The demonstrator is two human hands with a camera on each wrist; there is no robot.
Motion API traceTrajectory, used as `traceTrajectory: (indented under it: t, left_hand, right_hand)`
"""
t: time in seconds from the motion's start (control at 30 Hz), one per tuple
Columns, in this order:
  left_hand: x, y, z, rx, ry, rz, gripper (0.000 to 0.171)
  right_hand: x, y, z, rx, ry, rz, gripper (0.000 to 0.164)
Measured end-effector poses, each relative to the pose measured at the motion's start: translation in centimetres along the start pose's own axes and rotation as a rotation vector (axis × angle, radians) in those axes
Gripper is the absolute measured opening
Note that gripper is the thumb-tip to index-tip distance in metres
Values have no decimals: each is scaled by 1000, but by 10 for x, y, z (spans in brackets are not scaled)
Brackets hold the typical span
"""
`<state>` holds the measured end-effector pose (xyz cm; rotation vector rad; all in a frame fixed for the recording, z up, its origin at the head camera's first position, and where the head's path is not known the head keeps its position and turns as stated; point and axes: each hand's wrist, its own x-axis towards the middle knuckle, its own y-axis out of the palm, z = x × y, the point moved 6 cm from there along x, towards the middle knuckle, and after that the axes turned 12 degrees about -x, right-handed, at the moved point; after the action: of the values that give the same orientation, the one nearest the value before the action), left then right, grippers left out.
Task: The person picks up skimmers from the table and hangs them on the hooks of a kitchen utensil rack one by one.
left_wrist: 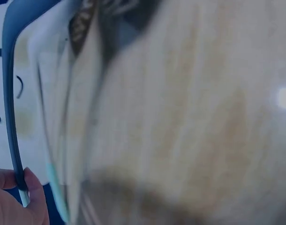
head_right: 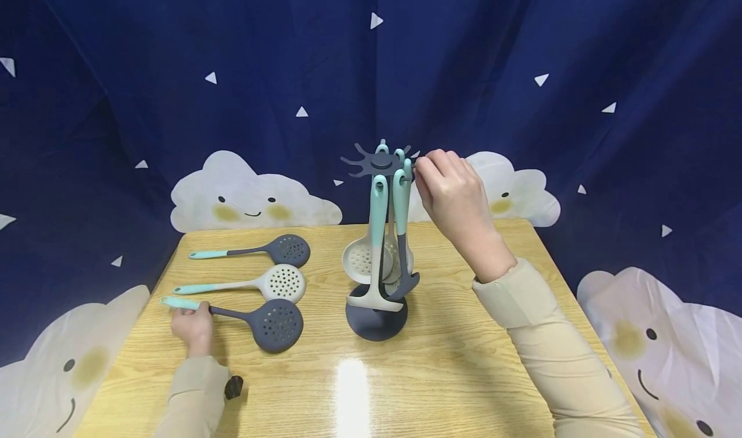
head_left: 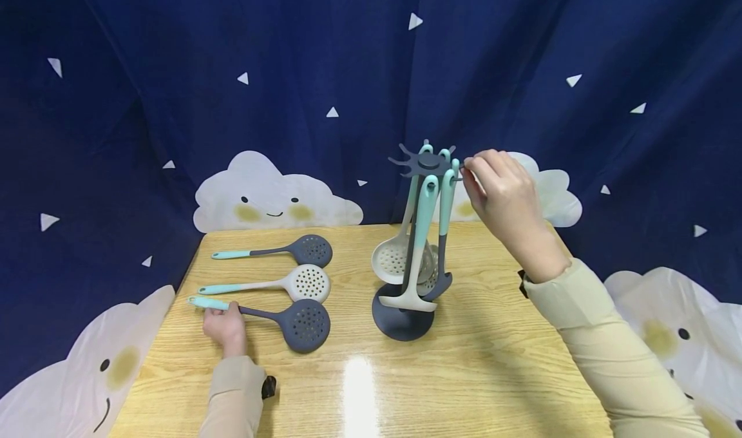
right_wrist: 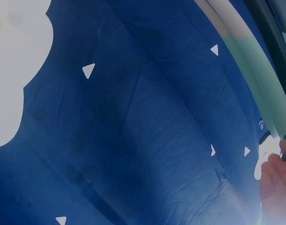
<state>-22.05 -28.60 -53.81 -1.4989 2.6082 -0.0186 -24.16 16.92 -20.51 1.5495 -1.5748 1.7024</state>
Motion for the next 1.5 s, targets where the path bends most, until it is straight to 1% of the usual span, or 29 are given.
traceTrajectory:
  t: [0.07,0.13,0.2,0.27,0.33,0.47,0.6,0.7,0.83,0.93,1.03,1.17,1.4,1.5]
  left_hand:
    - [-1,4,-7,-23,27,9,23]
    - [-4,8,-15,-44,42,29,38]
    - [-7,13,-22,-77,33,64,50]
    - [-11,19,-31,-111,33,100,54]
    - [-17,25,-40,-133,46,137,56]
    - [-31,39,-62,-142,115,210,55]
    - [-47,53,-82,-119,203,303,55]
    - [-61,61,-99,-83,311,352,53]
    - [-81,69,-122,-72,450,395,52]
    - [-94,72,-138,-92,511,438,52]
    - [-108,73,-153,-119,548,491,52]
    - [-124,75,-169,-182,612,560,51]
    - [-149,75,-195,-223,765,636,49]
    - [-170,70,-215,-238,812,681,47]
  right_hand:
    - [0,0,0,-5,-2,4,5]
    - [-1,0,0,-10,-6,7,6]
    - [-1,0,0,-9,-9,7,6]
    - [-1,0,0,-9,-12,9,8]
    - [-2,0,0,-6,-12,7,8]
    - [-1,0,0,-16,-13,18,8]
    - [0,0,0,-28,-17,30,9]
    - [0,0,0,-22,-19,24,10]
    - [-1,0,0,-9,-16,11,9]
    - [-1,1,0,-4,-13,8,8]
    - [0,0,0,-1,-11,7,7]
    - [-1,1,0,-1,-11,9,7]
    - [-1,1,-1,-20,-14,32,7]
    - [-1,0,0,-26,-14,43,7]
